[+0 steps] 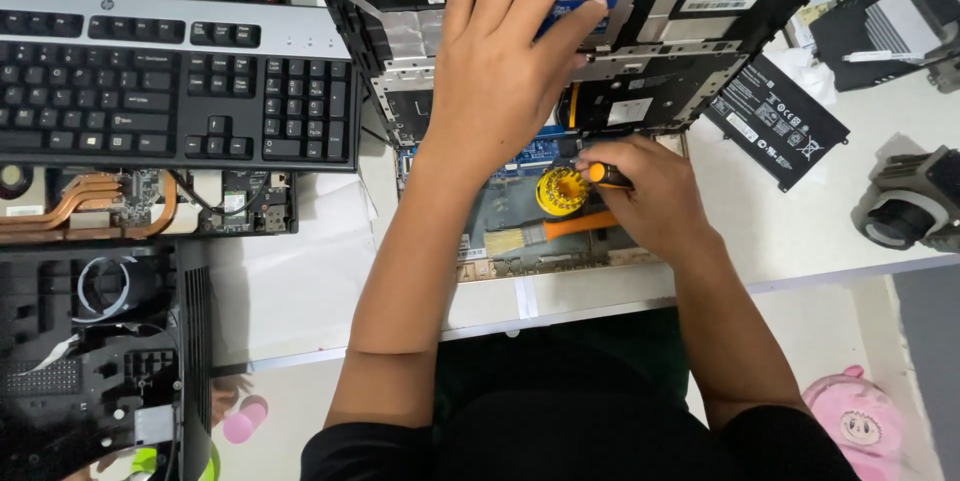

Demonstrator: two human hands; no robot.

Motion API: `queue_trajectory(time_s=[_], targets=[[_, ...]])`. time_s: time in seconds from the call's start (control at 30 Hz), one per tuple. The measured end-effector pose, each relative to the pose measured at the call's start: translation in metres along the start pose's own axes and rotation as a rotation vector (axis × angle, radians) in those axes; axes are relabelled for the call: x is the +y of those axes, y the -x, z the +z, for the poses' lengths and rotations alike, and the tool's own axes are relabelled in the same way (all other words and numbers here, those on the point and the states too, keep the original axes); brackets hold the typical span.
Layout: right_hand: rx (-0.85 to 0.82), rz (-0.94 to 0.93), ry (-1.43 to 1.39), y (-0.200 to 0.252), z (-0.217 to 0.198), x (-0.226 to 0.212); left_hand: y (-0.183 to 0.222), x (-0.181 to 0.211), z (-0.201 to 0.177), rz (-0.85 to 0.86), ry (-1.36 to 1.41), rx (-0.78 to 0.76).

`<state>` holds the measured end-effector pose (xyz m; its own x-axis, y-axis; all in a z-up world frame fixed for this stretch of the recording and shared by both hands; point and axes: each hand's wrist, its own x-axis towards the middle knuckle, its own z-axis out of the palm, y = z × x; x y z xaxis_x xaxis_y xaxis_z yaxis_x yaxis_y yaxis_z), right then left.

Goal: Removing internal components from a laptop using a screwdriver on a repair bench.

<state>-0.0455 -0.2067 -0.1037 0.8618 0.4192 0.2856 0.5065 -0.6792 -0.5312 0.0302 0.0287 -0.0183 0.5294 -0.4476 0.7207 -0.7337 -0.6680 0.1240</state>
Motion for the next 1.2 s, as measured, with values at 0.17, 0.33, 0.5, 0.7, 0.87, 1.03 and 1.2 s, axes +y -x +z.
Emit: queue_trajectory(time_s=[0.17,0.33,0.5,0.7,0.87,1.03,1.2], targets=[[0.028,-0.147,0.005,0.001,-0.006,-0.002,-0.001,0.001,-0.004,-0.005,0.015,-0.013],[0.019,-0.16,0.005,0.004,-0.005,0.0,-0.001,0.002,-0.005,-0.002,0.028,-0.018],[0.024,-0.174,0.017,0.004,-0.005,0.0,0.0,0.001,-0.004,-0.009,0.009,-0.026],[0.013,-0.226,0.024,0.003,-0.01,-0.003,0.0,0.002,-0.005,-0.014,0.03,-0.014],[0.004,-0.248,0.022,0.002,-0.016,-0.007,-0.002,0.0,-0.006,0.002,0.046,-0.007],[0.02,-0.246,0.02,0.007,-0.011,0.002,-0.002,0.0,-0.006,0.008,0.045,-0.004],[-0.031,-0.054,-0.01,0.008,-0.009,0.006,-0.004,0.0,-0.008,0.001,0.053,-0.007]])
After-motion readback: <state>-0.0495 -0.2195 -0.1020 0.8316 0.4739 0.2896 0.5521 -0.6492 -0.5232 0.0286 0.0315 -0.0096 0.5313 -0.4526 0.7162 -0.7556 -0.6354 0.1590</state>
